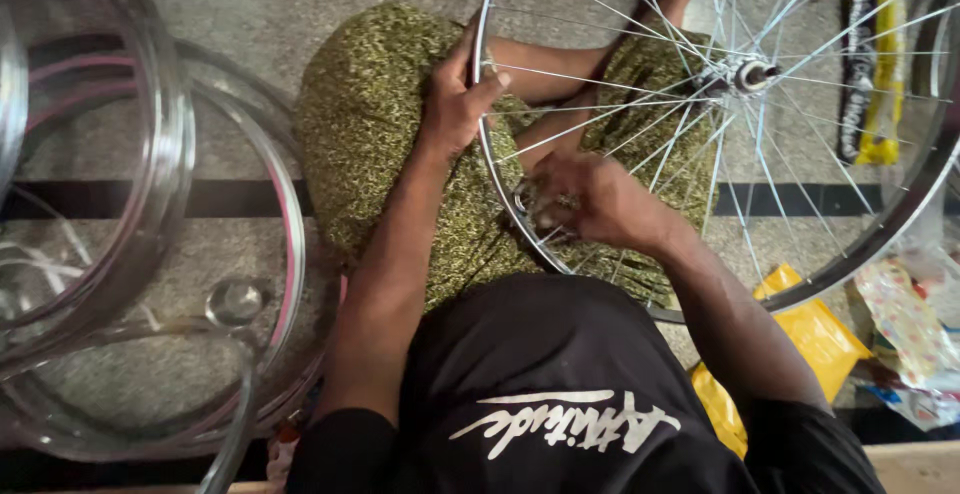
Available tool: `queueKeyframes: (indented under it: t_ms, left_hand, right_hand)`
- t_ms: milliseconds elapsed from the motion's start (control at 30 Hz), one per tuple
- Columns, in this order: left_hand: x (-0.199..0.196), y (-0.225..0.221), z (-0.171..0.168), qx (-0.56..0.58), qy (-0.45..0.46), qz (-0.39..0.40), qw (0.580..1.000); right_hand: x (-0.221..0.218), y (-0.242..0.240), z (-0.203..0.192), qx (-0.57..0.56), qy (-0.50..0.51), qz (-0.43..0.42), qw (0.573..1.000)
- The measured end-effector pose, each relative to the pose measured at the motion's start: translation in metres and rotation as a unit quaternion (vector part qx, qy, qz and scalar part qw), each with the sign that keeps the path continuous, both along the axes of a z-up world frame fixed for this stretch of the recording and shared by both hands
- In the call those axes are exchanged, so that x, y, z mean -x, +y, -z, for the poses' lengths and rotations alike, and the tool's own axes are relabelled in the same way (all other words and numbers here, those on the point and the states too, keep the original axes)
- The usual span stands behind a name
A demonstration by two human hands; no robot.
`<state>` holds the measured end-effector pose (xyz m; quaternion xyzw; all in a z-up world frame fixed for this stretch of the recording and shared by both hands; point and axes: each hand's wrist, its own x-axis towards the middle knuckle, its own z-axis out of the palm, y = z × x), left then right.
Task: The person places spokes into the holes of a bicycle rim by hand and then rotates the rim to work on another section.
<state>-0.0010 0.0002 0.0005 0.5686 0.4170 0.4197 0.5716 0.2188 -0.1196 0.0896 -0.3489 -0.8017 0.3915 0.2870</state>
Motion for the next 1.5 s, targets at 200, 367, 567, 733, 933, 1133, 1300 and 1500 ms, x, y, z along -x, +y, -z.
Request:
queueKeyframes:
  t_ms: [200, 367, 567, 733, 933, 1133, 1300, 1500]
  left_hand:
    - [-0.002, 0.003, 0.0, 0.018, -0.004, -0.004, 1.0]
    - [-0.001, 0.0, 0.015, -0.138, -0.033, 0.013, 0.99]
    - [-0.002, -0.005, -0.008, 0.038, 0.011, -0.003, 0.999]
    - [0.001, -0.003, 0.008, -0.083, 0.043, 0.006, 0.996]
    - [-0.001, -0.003, -0.005, 0.024, 0.024, 0.003, 0.999]
    - [-0.003, -0.003, -0.006, -0.012, -0.001, 0.002, 1.0]
    - [-0.002, 0.004, -0.01, -0.029, 0.026, 0.005, 0.999]
    - [-0.002, 0.009, 0.014, 0.027, -0.054, 0.003, 0.998]
  right_hand:
    - [0.037, 0.002, 0.029, -0.029, -0.393, 0.065, 0.917]
    - [-0.002, -0.001, 0.009, -0.077, -0.078, 0.018, 0.994]
    - [0.028, -0.009, 0.036, -0.103, -0.304, 0.086, 0.943]
    - [0.012, -0.017, 0.015, -0.119, -0.105, 0.056, 0.986]
    - [0.004, -0.01, 0.022, -0.201, -0.147, 0.006, 0.968]
    - [0.027, -0.01, 0.032, -0.059, -0.308, 0.054, 0.948]
    - [0.01, -0.016, 0.007, -0.179, -0.124, 0.016, 0.976]
    - [-0.019, 0.009, -0.005, -0.18, -0.088, 0.059, 0.978]
